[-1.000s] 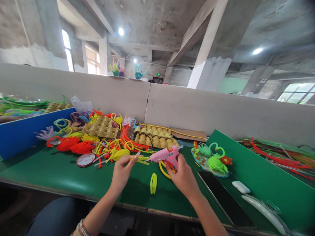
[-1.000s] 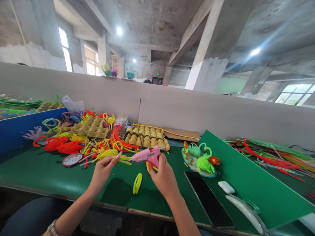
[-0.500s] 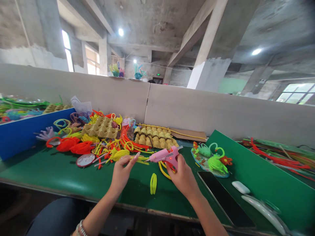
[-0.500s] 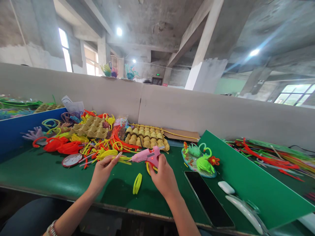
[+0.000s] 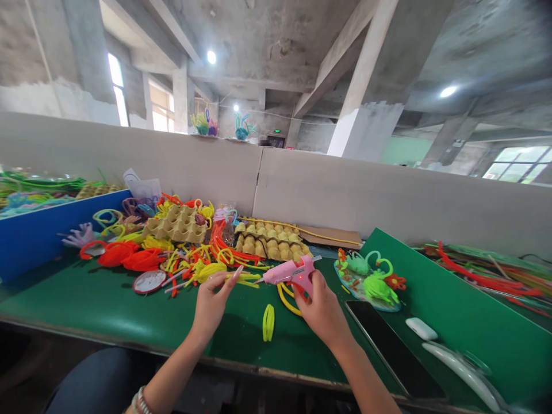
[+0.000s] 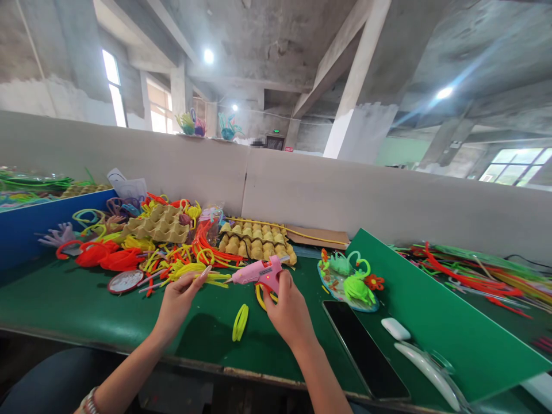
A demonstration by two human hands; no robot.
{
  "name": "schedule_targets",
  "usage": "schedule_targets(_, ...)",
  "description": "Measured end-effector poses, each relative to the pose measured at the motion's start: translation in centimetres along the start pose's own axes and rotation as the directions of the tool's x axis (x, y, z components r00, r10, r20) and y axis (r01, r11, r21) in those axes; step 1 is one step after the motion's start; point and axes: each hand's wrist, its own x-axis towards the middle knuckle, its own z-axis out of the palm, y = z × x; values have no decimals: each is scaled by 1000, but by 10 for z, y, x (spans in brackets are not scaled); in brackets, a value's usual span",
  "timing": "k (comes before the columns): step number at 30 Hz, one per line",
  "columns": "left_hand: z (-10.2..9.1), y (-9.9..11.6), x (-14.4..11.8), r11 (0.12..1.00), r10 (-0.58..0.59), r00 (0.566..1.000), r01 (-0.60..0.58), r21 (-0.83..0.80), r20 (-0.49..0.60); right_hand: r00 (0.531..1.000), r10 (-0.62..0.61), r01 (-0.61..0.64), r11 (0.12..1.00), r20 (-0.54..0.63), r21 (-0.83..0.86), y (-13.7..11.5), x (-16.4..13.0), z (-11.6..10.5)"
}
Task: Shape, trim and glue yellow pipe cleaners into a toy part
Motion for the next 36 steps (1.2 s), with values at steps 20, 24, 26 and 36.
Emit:
schedule_targets(20,-2,-1,1,999,-7,999,6,-40,-35,1000,-3,2,1000,-8,-20,4,1,-2)
schedule_targets(24,-1,-2,1,999,-3,999,1,-44,-39,1000,-5,5,1000,-12,-8,3,0,-2)
schedule_targets(26,0,-2,2,999,2,999,-4,-45,-39,1000,-4,4,1000,-12,3,3,0,-3)
schedule_targets(36,-2,1,1,999,-3,999,2,-37,-52,999,-37,36,998,-17,-42,3,0,-1)
